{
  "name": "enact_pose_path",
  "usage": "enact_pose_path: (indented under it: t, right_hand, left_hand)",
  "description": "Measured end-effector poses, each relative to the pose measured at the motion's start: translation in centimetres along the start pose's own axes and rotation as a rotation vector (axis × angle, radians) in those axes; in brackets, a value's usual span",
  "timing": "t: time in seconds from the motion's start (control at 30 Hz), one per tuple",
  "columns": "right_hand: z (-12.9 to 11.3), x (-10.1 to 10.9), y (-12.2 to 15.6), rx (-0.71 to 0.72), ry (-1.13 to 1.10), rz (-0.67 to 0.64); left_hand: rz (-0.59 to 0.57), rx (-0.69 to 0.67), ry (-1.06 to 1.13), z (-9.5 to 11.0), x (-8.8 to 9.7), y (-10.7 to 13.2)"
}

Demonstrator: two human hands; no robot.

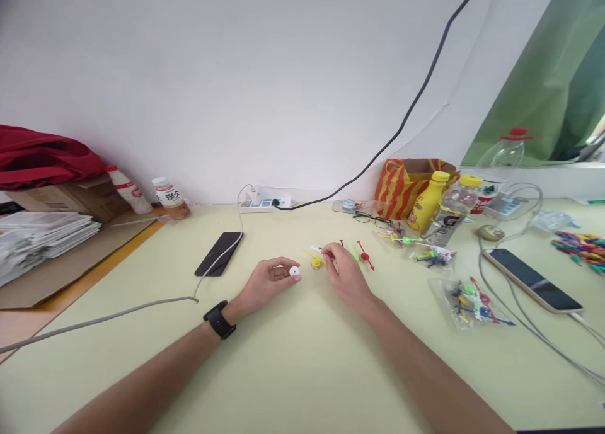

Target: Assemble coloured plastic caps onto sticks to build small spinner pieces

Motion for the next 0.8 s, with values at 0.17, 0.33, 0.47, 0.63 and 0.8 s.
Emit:
enact_pose_path:
  t: [0.17,0.33,0.47,0.63,0.8]
  right_hand:
    - [-1.2,-0.3,0.3,-0.108,-0.249,0.001]
    - [-1.6,-0.8,0.8,-0.215,-0.394,0.006]
    - [-2.0,-1.4,1.1,-0.289,-0.51,-0.019]
    - [-2.9,-2.1,1.5,-0.342,-0.62,-0.123]
    - [-3.1,-2.6,2.1,-0.415,-0.674,-0.192]
  left_hand:
    - [-0.028,-0.002,0.032,0.3,-0.1,0.0]
    - [-0.039,-0.005,0.074,0.5,-0.2,0.0]
    - [-0.073,-0.001,0.124,0.9,-0.4,0.1]
    - [-0.155,-0.023,0.188,1.8,-1.0,0.6]
    - [-0.15,-0.067,0.18,2.3,-1.3,0.9]
Point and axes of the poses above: each hand's wrist, its own y-axis away from the middle knuckle, its own x-axis out of the back of the hand, z = x × y, the point moved 4 cm from there along -y, towards the middle knuckle, and after that the axes turned 9 degrees about z, right-handed, at the moved point
